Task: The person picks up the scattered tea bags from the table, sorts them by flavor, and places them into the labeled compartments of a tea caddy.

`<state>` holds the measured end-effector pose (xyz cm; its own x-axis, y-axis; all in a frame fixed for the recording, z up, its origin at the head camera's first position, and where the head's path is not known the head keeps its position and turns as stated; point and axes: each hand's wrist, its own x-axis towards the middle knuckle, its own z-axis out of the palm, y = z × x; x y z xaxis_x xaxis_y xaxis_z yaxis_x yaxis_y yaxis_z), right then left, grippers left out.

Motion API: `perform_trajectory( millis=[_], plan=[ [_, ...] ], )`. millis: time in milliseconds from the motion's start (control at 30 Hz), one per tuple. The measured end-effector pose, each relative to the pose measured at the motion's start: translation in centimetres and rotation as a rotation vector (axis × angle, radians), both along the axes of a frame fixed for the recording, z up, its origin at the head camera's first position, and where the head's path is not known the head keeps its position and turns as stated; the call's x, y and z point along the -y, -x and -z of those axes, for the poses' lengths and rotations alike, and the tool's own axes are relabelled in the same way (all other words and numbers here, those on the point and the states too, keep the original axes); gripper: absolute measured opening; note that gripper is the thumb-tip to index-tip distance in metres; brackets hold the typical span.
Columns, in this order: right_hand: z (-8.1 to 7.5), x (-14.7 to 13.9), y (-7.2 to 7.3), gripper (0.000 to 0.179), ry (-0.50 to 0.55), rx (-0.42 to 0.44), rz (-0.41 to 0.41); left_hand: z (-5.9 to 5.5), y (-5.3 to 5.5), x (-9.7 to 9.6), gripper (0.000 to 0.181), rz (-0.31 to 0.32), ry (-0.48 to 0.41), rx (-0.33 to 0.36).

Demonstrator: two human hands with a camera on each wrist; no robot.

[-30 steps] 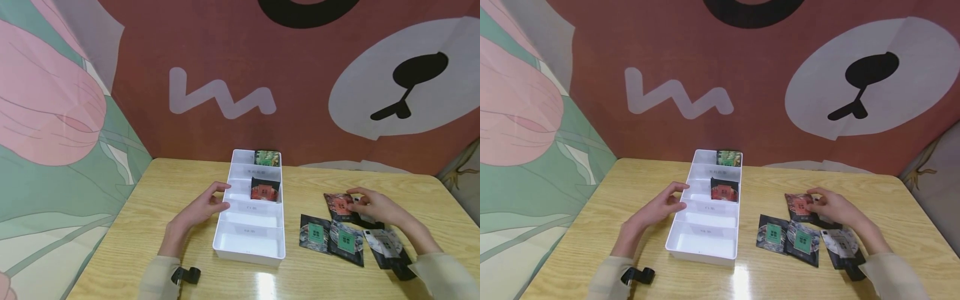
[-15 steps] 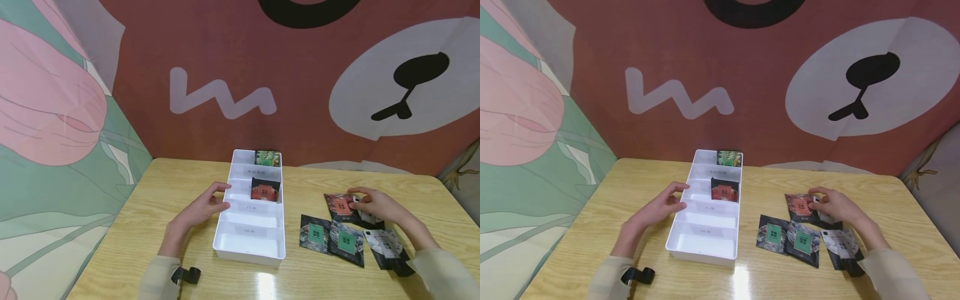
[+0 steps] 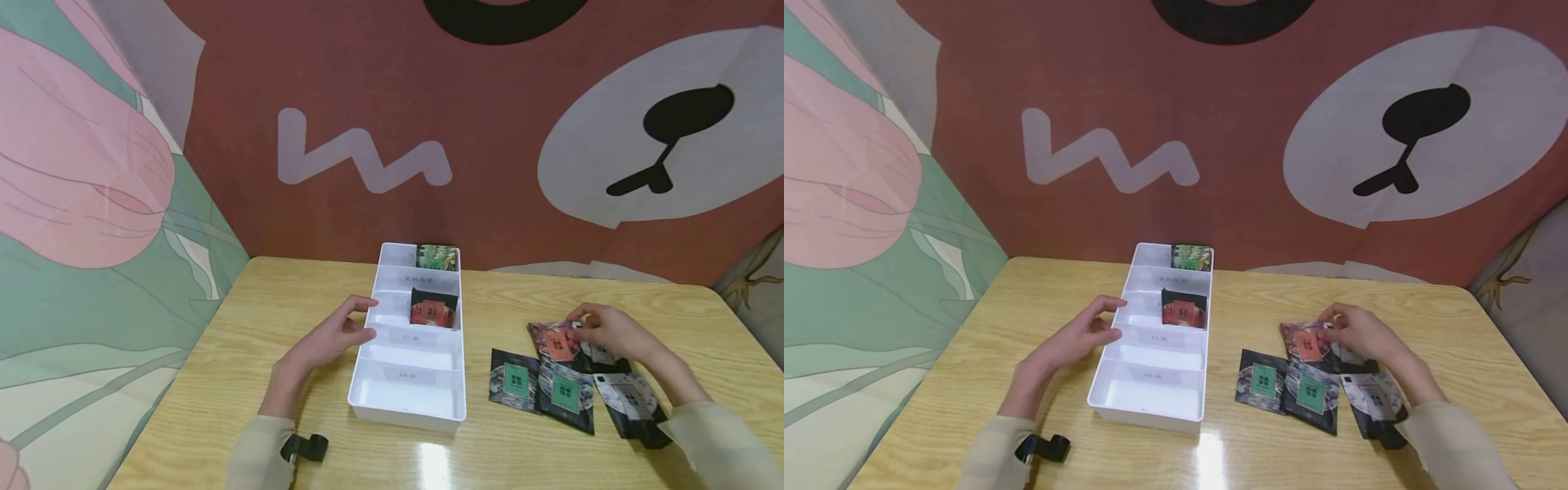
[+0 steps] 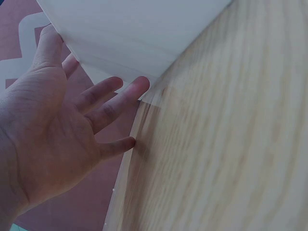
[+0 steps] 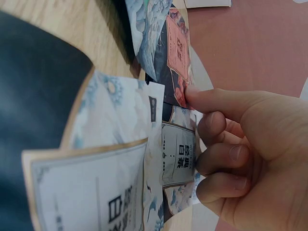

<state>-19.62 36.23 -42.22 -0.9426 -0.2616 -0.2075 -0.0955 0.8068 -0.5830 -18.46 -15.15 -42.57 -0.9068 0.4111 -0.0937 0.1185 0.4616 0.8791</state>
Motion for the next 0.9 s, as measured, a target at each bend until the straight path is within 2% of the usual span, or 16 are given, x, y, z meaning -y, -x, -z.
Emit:
perform_trajectory(
  millis=[233, 400, 667, 900],
  plan=[
    [-0.06, 0.27, -0.06, 0.019, -0.024, -0.084, 0.027, -0.14, -0.07, -0.04, 0.055, 0.009, -0.009, -0.015],
    [-0.27, 0.50, -0.19, 0.020, 0.003, -0.122, 0.023, -0.20, -0.14, -0.04, 0.055, 0.006, -0.011, -0.006],
    [-0.58, 0.75, -0.25, 0.027, -0.023, -0.126, 0.053, -0.01, 0.00, 0.02, 0.054, 0.005, -0.013, 0.002],
    [-0.89, 1.01, -0.38, 0.031, -0.006, -0.132, 0.060, 0.19, 0.08, 0.09, 0.053, 0.001, -0.002, 0.008]
  ],
)
